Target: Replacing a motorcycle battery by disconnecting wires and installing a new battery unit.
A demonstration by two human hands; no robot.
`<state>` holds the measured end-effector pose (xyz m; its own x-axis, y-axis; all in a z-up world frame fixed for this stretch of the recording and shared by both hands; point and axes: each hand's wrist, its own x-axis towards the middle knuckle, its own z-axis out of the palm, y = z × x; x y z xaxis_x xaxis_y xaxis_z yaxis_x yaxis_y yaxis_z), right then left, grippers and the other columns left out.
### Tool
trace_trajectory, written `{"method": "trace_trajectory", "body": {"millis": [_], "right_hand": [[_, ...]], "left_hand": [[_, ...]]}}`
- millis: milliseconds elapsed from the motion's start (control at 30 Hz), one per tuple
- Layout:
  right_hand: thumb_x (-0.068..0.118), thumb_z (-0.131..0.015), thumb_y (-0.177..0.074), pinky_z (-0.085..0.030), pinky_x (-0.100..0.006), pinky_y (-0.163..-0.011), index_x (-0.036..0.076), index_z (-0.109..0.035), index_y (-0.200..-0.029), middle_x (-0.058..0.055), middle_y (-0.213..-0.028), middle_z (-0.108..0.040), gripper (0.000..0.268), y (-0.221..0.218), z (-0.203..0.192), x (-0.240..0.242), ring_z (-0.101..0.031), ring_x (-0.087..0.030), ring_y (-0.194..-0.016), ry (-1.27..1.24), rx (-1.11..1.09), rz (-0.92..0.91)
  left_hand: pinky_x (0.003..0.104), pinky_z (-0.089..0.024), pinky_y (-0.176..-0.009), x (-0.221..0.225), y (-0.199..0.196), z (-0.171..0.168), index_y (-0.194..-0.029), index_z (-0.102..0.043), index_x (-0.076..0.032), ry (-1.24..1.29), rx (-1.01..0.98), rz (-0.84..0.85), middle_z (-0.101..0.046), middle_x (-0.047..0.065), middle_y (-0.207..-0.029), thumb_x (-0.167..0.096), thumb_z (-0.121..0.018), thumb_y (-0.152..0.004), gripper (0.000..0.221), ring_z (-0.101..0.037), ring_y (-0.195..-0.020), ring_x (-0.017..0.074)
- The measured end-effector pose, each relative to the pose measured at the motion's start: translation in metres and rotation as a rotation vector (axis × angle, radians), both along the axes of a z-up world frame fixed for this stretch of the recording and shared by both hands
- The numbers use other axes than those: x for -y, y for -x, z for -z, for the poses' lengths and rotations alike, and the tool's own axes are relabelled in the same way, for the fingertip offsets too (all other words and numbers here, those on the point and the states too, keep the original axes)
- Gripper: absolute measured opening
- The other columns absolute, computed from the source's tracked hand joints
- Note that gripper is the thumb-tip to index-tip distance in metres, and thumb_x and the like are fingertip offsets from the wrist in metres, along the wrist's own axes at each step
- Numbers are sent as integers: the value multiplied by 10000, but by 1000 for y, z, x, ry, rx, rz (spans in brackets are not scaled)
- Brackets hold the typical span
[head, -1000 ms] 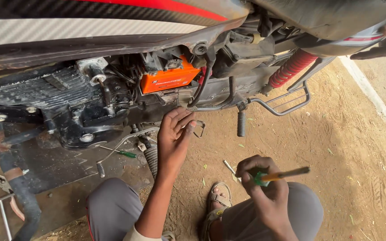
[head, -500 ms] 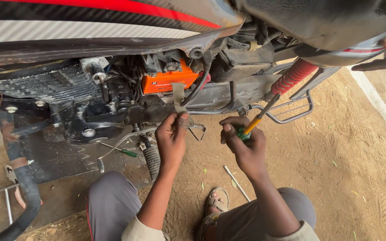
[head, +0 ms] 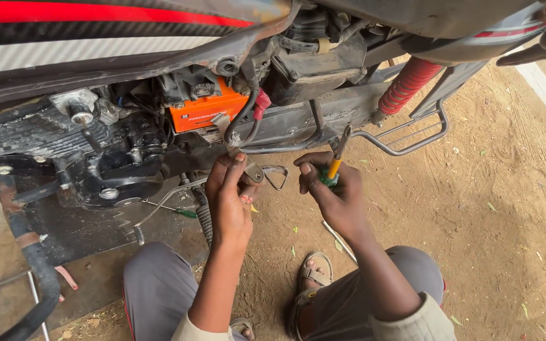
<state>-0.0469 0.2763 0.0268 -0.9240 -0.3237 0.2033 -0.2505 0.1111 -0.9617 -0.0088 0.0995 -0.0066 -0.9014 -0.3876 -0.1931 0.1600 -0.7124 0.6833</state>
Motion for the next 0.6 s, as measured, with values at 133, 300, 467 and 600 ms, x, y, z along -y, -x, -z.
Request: {"method": "trace_trajectory", "body": {"millis": [133, 300, 467, 600], "right_hand": [[177, -651, -1023, -506, -258, -629, -17, -710, -1111, -39, -749, -674, 221, 4, 2, 3, -643, -98, -701, -33, -47, -2], [169, -658, -1025, -517, -267, -649, -24, -706, -1098, -50, -780, -686, 212, 12, 18, 10, -662, -103, -722, 6, -37, -12], [194, -700, -1002, -518, -270, -749, -35, -690, -1207, -77, -941, -715, 307, 8, 7, 27, -642, -123, -839, -120, -247, 45], [192, -712, -1024, -496, -276, -732, -26, -699, -1245, -79, -949, -675, 311, 16, 14, 36, -606, -134, -842, -147, -303, 55]], "left_hand": [[216, -293, -475, -8, 4, 1, -1003, -610, -79, 75, 36, -115, -579, -34, -727, -194, -674, -957, 139, -495, -565, 46], [219, -323, -491, -22, 10, 5, -957, -552, -87, 143, -10, -243, -610, -3, -717, -197, -698, -963, 183, -552, -574, 66], [208, -439, -501, -42, 4, 1, -984, -487, -86, 370, -42, -311, -733, 63, -785, -201, -664, -1016, 213, -607, -599, 64], [219, -562, -593, -36, 0, 11, -1027, -499, -62, 496, -156, -290, -740, 71, -952, -174, -643, -1035, 183, -750, -860, 94]]}}
